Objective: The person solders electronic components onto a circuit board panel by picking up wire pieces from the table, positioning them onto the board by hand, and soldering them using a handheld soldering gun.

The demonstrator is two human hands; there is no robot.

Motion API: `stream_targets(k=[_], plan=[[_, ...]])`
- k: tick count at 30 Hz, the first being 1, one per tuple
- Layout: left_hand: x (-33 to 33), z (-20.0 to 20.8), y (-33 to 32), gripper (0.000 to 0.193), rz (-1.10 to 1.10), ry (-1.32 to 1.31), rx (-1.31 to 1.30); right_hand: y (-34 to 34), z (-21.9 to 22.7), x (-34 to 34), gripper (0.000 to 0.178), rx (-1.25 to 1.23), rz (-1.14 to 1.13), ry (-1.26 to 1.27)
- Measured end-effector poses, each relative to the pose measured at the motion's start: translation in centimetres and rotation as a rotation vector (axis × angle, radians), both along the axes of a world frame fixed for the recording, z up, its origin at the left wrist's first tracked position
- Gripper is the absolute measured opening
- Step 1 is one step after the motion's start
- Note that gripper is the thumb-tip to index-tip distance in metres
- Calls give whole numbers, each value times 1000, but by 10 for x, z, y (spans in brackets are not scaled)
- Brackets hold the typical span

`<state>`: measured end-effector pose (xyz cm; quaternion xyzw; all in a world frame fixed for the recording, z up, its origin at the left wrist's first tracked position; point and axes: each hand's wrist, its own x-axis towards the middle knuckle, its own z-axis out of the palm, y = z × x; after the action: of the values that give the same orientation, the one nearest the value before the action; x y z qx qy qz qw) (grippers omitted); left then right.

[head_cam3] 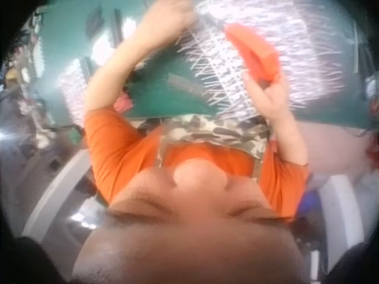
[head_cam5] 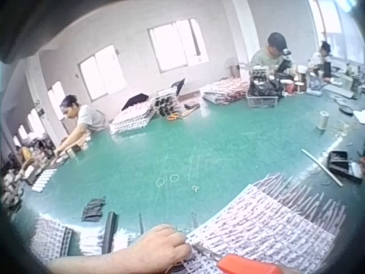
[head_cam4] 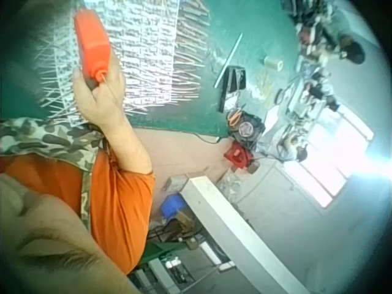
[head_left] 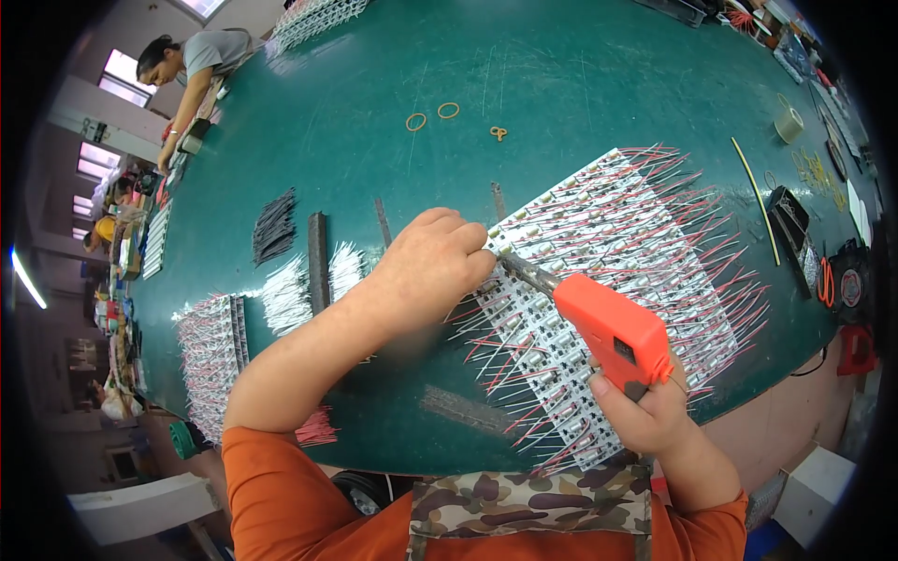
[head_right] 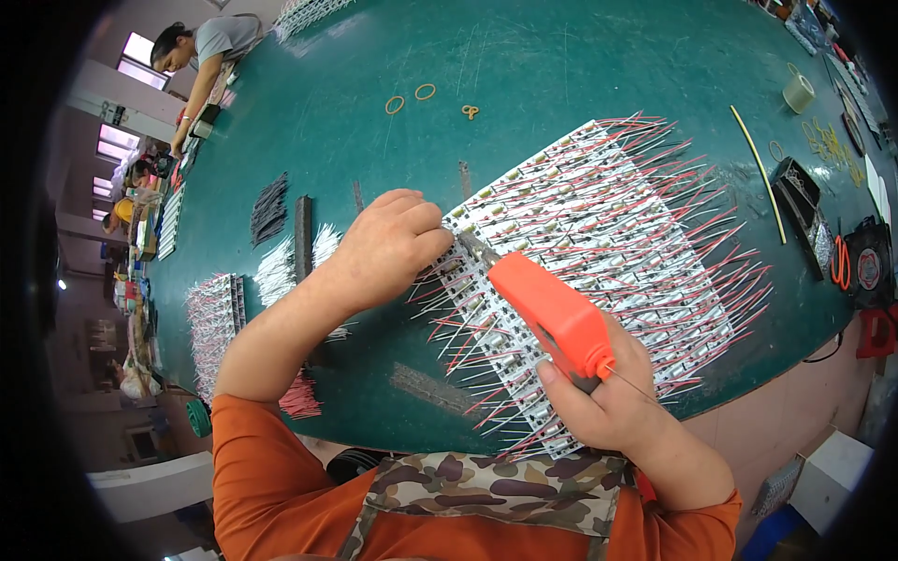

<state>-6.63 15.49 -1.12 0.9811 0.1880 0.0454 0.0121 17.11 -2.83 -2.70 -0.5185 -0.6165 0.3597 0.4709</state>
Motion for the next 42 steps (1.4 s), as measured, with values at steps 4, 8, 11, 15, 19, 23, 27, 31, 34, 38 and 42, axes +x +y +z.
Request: stream_targets(k=[4,8,11,15,19,23,27,31,34,38,42], plan=[[-1,1,0,14,-2,9,8,0,3,-2,41,-53,-2,47],[-1,1,1,14,-4,11,10,-1,0,-2,39,-78,-9,62],[0,1,1,14,-13,-5,14,3,2,-3,38,25,-25,-19],[0,1,1,14,-13,-2,13,0,4,-2,38,-76,-6,43],[1,1,1,14,-18,-4,11,1,3,-2,38,-40,-12,7],[0,2,1,13,-9,6,1,-3,2,1,37,-120,-5,100],[1,2,1,12,-12,-5,3,-8,-2,4,37,-53,-41,120],[1,1,1,12,-17,-8,14,-9,1,3,37,-26,-87,67],[0,1,0,12,-13,-3,17,-7,3,3,37,-8,-55,60],[1,0,0,13,-18,-7,32,-8,0,4,37,34,-56,22],[-1,-3,-3,14,14,-63,44,-10,-2,5,37,40,-59,92]])
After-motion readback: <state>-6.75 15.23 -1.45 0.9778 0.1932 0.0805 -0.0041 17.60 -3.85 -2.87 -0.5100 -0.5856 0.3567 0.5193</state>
